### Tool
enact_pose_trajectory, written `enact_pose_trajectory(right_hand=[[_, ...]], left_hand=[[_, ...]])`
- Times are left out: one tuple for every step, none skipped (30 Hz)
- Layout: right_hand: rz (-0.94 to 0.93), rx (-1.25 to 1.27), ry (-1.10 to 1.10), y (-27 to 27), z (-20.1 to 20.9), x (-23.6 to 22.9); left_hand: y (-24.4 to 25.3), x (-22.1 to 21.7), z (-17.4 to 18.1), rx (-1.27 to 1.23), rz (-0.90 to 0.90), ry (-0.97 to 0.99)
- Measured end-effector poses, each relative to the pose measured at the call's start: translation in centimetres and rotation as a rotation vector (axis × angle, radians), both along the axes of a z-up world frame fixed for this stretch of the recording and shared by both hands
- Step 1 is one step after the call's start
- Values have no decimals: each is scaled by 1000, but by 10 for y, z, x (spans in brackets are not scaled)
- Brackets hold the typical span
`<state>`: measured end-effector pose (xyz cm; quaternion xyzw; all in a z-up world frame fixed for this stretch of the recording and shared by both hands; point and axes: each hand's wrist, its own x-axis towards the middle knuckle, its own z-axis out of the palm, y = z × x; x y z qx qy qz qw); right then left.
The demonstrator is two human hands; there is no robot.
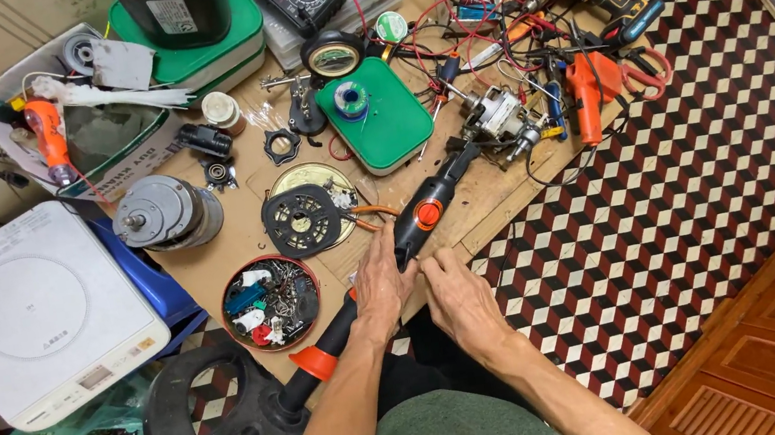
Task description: Repairing and assembling the motor and handle assembly of a grass trimmer on a workshop bench.
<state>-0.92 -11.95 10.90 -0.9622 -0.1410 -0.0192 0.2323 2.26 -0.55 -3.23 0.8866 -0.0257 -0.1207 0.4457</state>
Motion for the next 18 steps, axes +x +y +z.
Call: enact_pose_trajectory(right_hand=[[5,7,3,0,-11,-1],[-68,-50,117,-1,-22,-3],[-139,-108,232,-1,-32,-6],[-135,-104,228,0,-27,-1],[-183,-177,338,2,-22,3],[-235,-251,453,3,-18,4],[-235,-250,453,5,-3,4],[-100,-82,205,8,11,7],[39,85,-41,10,25,10],[37,87,-40,8,17,7],[33,78,-64,6,9,3],[32,69,-90,3,1,1],[32,71,-90,2,-7,1],[-33,46,-53,1,-14,0],[-97,21,-15,1,-21,-2],[-96,23,-17,-1,-22,2],[-158,-55,64,-2,-22,5],[-222,-135,144,-4,-22,8]], left_hand=[[2,0,1,7,5,3],[2,-1,3,7,-2,16],[2,-3,5,7,-10,30],[3,0,5,10,-5,25],[3,3,6,12,-7,32],[2,2,6,12,-14,44],[3,1,8,14,-14,44],[4,2,10,6,-16,43],[4,3,12,-1,-18,41],[4,3,13,1,-21,43],[4,3,14,-2,-25,47],[4,4,15,-5,-27,49],[3,4,13,-2,-27,49],[3,3,12,9,-31,52],[4,1,11,20,-36,55],[4,1,8,22,-34,53],[4,1,6,25,-37,42],[3,1,3,26,-42,31]])
